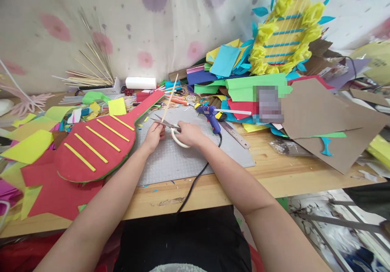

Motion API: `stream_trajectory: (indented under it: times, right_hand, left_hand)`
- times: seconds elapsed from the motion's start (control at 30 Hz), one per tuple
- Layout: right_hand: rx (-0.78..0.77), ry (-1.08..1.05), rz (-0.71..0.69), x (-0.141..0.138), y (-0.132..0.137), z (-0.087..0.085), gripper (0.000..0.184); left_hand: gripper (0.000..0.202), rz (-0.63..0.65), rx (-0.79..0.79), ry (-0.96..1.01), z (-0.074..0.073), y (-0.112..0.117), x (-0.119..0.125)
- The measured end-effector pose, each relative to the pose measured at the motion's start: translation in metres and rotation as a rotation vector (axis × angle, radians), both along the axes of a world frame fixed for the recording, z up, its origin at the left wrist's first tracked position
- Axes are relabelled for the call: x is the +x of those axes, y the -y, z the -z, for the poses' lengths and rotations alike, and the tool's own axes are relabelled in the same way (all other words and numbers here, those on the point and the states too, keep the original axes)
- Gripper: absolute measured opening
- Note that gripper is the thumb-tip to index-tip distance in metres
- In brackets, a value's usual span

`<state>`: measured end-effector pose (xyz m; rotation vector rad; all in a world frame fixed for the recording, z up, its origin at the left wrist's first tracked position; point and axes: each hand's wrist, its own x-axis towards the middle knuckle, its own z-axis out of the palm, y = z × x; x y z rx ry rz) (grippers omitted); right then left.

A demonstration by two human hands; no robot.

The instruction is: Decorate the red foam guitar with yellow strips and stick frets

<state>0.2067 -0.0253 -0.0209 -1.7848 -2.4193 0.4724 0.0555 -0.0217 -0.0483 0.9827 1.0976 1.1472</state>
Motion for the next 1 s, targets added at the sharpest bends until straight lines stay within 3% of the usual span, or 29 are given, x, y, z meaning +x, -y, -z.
stream_trajectory:
  times: [0.2, 0.53, 0.8, 1.0]
  right_hand:
    - [-0.001, 0.016, 0.003, -0.003, 0.002, 0.001, 0.042]
    - [0.068, 0.009, 0.038, -0.01, -0.005, 0.007, 0.025]
    - [0.12, -0.002, 0.019, -0.007, -0.009, 0.012, 0.028]
    - [0.131, -0.064, -0.048, -0.002, -0.01, 0.013, 0.025]
  left_hand:
    - [0.016, -0.012, -0.014, -0.02, -0.001, -0.001, -0.001]
    - [0.018, -0.017, -0.011, -0.012, -0.003, -0.001, -0.005]
    - [0.005, -0.143, 0.214, -0.264, 0.008, -0.005, -0.011]
    - [0.016, -0.087, 0.239, -0.319, 0.012, -0.007, -0.016]
